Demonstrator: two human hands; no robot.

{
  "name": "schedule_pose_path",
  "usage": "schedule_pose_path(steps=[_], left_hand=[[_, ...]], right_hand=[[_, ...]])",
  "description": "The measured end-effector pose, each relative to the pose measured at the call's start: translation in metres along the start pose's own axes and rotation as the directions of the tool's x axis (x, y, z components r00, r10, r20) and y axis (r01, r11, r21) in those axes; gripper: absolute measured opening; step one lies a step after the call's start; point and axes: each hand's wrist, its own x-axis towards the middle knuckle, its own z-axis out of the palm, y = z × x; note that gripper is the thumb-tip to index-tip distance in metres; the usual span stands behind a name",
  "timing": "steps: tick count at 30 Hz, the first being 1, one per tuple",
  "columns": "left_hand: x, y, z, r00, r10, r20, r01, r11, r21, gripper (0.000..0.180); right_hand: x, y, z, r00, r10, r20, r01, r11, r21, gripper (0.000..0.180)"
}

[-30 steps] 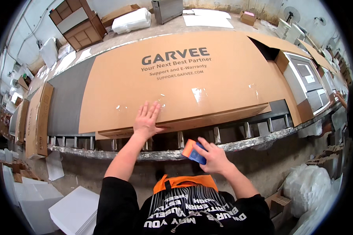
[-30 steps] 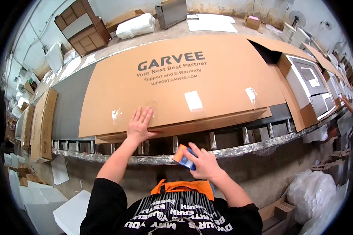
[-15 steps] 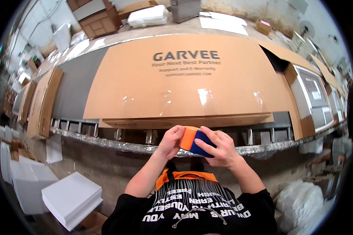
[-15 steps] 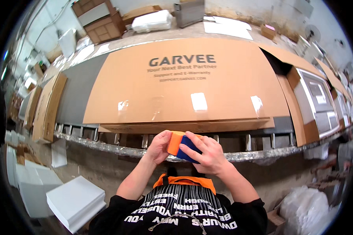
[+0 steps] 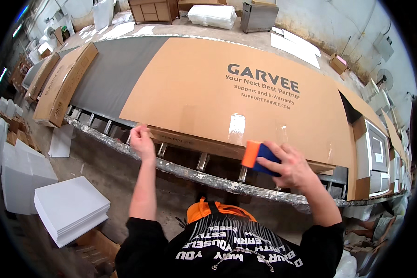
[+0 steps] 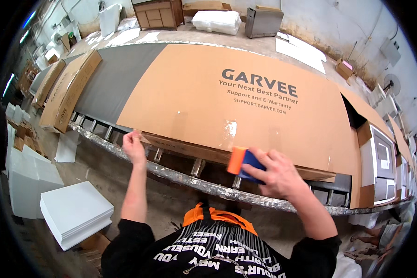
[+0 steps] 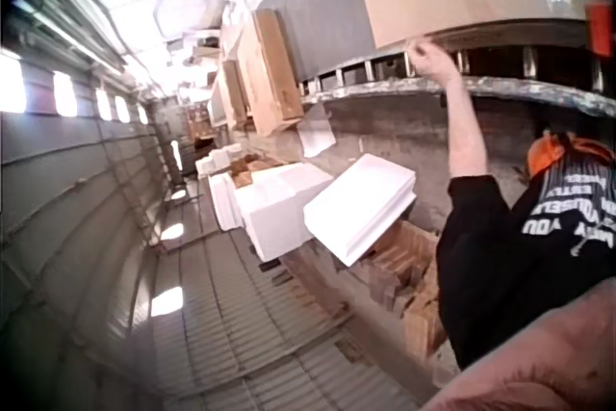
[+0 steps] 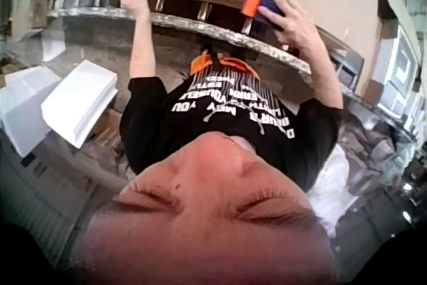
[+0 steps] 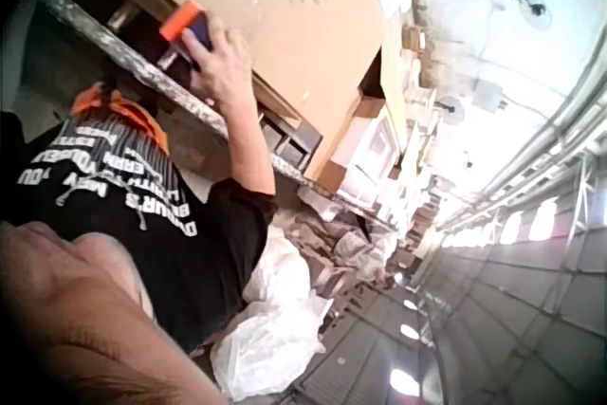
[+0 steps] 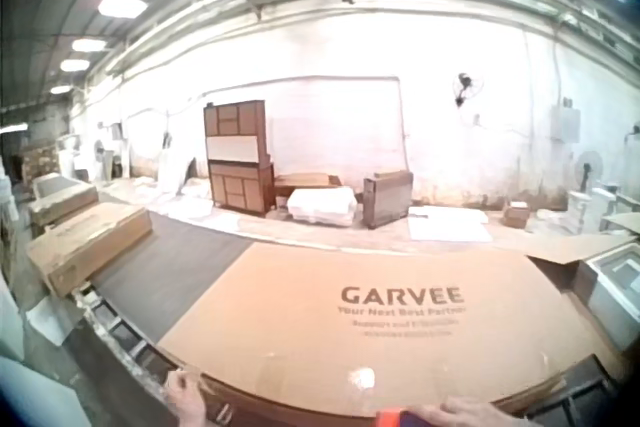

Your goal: The person folds cardboard around a white panel, applies tape from a dispenser to the seams, and places another white panel on top of the assembly.

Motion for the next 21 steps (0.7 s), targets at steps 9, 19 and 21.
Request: schedule_pose_path(steps=[9,19,21], left_hand=[[0.031,-0.038,0.021,0.926,0.365,-0.095,-0.320,0.893,0.316,0.020],[0.017,-0.011,0.047,0.760,0.621,-0.191,-0.279,0.578,0.767,0.065],[-0.004,0.003,0.057,0.637,0.771,0.023,-0.611,0.487,0.624,0.061]], right_hand=[[0.028,0.001,0.019,0.979,0.058,0.197,-0.044,0.997,-0.071,0.055],[0.030,-0.001,0.046,0.948,0.205,0.244,-0.194,0.979,-0.066,0.055],[0.033,-0.003,0.049,0.936,0.210,0.281,-0.210,0.977,-0.031,0.054]])
